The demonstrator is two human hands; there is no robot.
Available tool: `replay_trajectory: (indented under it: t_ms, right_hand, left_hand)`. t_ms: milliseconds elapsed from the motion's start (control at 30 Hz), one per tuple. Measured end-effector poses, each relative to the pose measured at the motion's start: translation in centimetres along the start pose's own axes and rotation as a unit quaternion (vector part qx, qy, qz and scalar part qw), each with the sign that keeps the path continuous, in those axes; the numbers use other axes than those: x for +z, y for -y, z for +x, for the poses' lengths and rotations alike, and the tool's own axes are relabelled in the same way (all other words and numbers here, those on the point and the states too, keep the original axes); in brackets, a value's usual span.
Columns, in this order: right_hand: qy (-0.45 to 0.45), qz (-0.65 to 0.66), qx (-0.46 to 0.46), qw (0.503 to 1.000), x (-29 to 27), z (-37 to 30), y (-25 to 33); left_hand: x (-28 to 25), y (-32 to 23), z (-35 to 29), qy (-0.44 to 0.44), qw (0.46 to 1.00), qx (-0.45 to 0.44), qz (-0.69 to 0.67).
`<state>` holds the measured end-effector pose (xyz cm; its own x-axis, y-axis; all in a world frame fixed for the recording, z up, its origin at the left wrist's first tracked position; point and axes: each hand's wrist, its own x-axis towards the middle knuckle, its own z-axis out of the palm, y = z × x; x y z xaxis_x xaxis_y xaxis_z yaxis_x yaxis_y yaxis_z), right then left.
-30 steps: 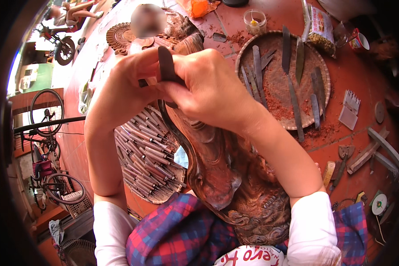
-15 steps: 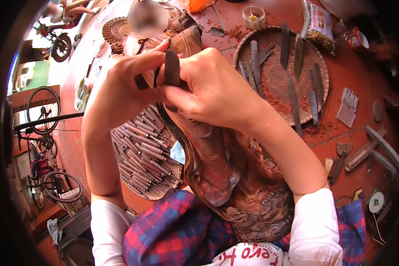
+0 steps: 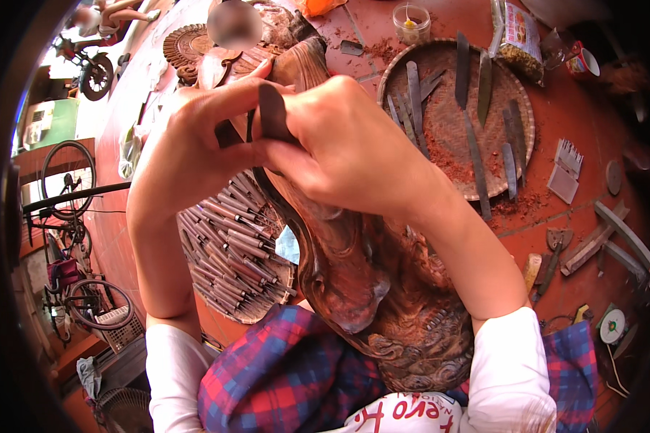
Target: The person sits on the floor and carves a large wooden sculpture using a chisel and a wooden mallet. They repeatedly strike the chisel to shape the wood, occasionally pause to wipe the surface with a cloth, and switch between different chisels to refine the details.
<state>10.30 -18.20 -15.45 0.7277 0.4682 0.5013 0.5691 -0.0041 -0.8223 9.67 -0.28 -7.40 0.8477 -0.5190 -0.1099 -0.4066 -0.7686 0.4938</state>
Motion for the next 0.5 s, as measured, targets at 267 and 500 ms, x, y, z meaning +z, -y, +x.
replay_trajectory:
  t_ms: [267, 500]
  right_hand:
    - [0.022, -0.021, -0.027, 0.999, -0.5, 0.2, -0.1]
    - [0.034, -0.010, -0.007, 0.999, -0.3, 0.1, -0.1]
  left_hand:
    - [-0.2, 0.0, -0.2, 0.002, 1.000, 0.016, -0.005]
    - [-0.1, 0.3, -0.2, 0.019, 1.000, 0.019, 0.006]
